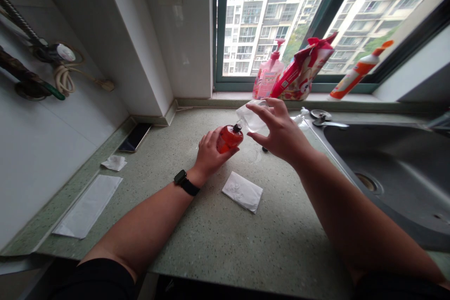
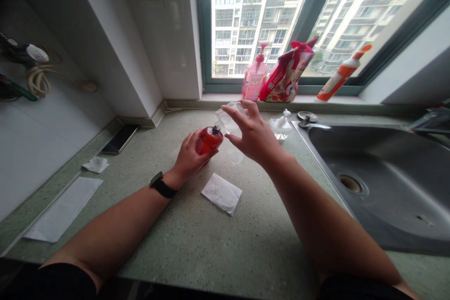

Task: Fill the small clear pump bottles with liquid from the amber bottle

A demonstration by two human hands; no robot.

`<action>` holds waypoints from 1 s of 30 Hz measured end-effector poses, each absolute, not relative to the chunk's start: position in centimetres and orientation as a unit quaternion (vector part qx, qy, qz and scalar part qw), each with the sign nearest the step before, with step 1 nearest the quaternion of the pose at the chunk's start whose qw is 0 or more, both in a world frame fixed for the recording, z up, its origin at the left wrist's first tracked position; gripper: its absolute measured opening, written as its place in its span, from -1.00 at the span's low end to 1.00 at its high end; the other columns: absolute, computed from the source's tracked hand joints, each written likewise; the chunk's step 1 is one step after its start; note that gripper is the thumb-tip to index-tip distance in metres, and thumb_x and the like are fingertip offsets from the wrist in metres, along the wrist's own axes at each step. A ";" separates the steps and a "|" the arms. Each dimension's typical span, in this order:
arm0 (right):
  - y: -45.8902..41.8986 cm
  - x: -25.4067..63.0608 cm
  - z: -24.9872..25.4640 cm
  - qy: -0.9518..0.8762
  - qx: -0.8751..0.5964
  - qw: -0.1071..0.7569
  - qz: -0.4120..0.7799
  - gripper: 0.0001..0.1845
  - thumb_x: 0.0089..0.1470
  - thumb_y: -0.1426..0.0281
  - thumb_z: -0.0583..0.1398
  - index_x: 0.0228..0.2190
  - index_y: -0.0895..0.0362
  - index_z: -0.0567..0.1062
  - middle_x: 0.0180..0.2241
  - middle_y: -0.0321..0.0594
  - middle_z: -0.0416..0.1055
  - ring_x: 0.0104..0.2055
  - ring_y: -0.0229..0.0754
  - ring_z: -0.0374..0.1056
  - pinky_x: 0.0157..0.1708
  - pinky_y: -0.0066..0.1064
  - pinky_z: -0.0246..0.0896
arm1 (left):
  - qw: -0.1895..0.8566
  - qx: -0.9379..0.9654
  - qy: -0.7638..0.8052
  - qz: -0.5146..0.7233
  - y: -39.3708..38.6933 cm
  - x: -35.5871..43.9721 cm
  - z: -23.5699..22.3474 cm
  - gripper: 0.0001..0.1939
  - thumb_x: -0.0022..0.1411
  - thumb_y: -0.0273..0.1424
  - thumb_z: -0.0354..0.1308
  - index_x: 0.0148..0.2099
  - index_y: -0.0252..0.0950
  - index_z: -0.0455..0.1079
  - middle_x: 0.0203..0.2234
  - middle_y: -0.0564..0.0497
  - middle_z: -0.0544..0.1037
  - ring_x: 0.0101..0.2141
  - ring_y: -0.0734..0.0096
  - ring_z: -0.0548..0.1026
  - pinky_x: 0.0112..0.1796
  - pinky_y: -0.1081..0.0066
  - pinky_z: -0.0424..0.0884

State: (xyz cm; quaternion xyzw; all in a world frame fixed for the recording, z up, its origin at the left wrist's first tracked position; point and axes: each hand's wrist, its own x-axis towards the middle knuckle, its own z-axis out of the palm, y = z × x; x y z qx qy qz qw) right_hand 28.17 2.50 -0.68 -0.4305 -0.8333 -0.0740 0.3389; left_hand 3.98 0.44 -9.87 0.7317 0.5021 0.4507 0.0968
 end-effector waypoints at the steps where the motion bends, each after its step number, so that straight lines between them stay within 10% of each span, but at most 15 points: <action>1: 2.5 28.2 -0.7 -0.833 -0.430 0.339 -0.075 -0.19 0.17 0.30 0.39 0.40 -0.19 0.36 0.35 0.03 0.21 0.22 0.29 0.46 0.10 0.19 0.56 | 0.096 0.732 0.502 0.450 0.4 4.0 -9.9 -0.19 0.31 0.07 0.44 0.43 -0.13 0.29 0.20 -0.18 0.57 0.18 -0.04 0.54 0.22 -0.01 0.43; 30: 2.5 27.9 -0.8 -0.835 -0.419 0.348 -0.082 -0.13 0.21 0.32 0.37 0.46 -0.25 0.29 0.36 0.01 0.20 0.24 0.30 0.43 0.18 0.27 0.50 | 0.096 0.732 0.498 0.456 0.6 4.0 -9.8 -0.21 0.32 0.05 0.44 0.42 -0.13 0.30 0.20 -0.18 0.58 0.17 -0.03 0.55 0.21 0.00 0.45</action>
